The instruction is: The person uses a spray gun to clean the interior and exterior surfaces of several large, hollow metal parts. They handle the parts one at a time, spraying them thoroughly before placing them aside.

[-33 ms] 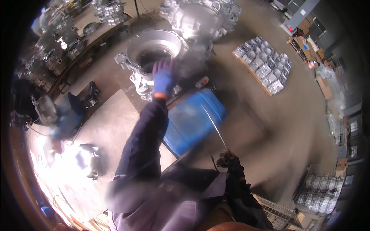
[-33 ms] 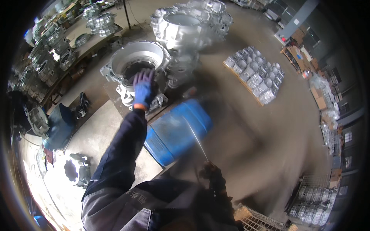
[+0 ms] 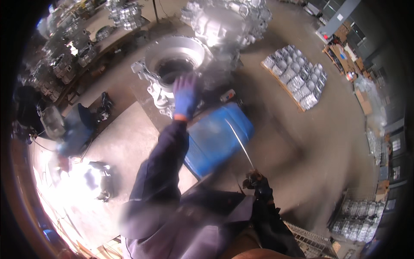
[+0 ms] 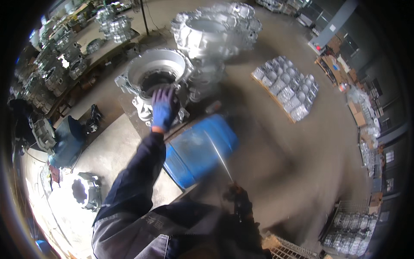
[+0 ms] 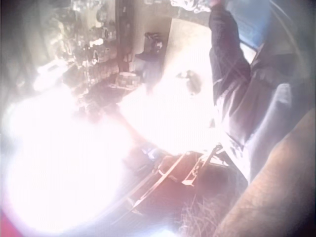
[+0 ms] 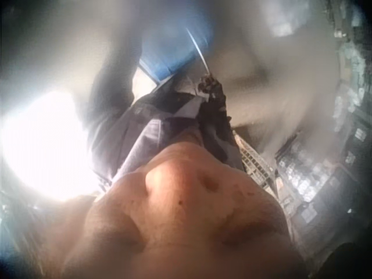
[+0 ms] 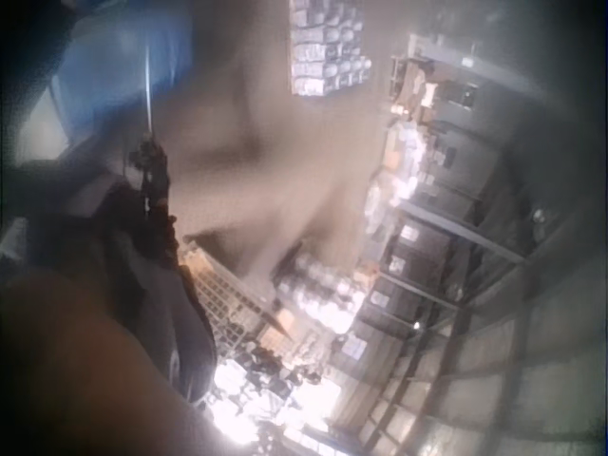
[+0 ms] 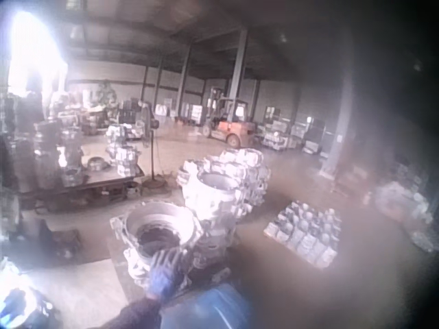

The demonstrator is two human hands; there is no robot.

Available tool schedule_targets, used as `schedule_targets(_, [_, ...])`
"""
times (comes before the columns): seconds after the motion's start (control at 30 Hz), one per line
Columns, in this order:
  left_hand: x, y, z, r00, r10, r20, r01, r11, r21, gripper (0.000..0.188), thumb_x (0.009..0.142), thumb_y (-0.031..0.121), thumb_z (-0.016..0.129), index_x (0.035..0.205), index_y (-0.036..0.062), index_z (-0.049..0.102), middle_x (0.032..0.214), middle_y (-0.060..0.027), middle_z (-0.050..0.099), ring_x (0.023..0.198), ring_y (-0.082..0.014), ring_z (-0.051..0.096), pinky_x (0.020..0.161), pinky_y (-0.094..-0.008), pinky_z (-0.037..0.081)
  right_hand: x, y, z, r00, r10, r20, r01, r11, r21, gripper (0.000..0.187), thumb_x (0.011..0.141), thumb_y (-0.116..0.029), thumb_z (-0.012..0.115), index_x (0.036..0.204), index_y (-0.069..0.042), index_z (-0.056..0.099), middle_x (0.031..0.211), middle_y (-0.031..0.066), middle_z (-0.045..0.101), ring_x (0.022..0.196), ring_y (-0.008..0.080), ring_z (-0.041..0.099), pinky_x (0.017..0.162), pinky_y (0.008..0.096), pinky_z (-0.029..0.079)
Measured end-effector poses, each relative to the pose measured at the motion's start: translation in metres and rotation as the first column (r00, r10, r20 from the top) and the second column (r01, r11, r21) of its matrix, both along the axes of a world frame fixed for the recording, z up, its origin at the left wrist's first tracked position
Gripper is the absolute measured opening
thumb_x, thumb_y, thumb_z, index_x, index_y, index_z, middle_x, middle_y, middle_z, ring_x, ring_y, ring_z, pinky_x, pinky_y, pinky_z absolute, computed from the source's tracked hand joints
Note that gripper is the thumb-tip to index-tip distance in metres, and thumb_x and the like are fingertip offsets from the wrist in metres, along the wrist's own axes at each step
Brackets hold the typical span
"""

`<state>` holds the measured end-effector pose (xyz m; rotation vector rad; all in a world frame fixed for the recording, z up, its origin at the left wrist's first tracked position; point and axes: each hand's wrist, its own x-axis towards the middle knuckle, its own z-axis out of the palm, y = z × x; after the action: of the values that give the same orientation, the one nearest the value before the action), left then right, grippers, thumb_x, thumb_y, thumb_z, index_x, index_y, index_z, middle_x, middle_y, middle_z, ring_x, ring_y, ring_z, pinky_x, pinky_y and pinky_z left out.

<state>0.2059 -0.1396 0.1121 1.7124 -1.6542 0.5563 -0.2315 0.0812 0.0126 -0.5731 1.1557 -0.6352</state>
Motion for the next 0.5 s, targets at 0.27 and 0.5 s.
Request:
schedule_targets(0.27, [0.008,0.239,-0.170,-0.028,0.432,-0.902,0.285,0.868,0.407,0.029,0.087,0.013,0.056,0.113,0.0009,0.059,0.094,-0.0157,0.068,0.082,-0.0306,0.067,0.075,-0.0406,0.053,0.005,-0.001,0.012,0.867,0.362,-0.342,-0.466,0.832,-0.300,0.036,0.087,-0.010,0.066,0.120,0.000,0.056,0.100,0.0054,0.064,0.088,0.0137,0.062,0.080,0.0286,0.051])
schedule_targets(0.5, [0.042,0.403,-0.153,0.918,0.354,-0.179,-0.157,0.739,0.656,0.015,0.078,0.012,0.056,0.083,0.0121,0.070,0.082,-0.0144,0.068,0.077,-0.0341,0.064,0.069,-0.0438,0.050,-0.009,-0.014,0.028,0.454,0.864,-0.219,-0.846,0.341,-0.409,0.034,0.083,-0.009,0.064,0.116,0.000,0.061,0.109,0.0110,0.067,0.096,0.0141,0.063,0.085,0.0270,0.049])
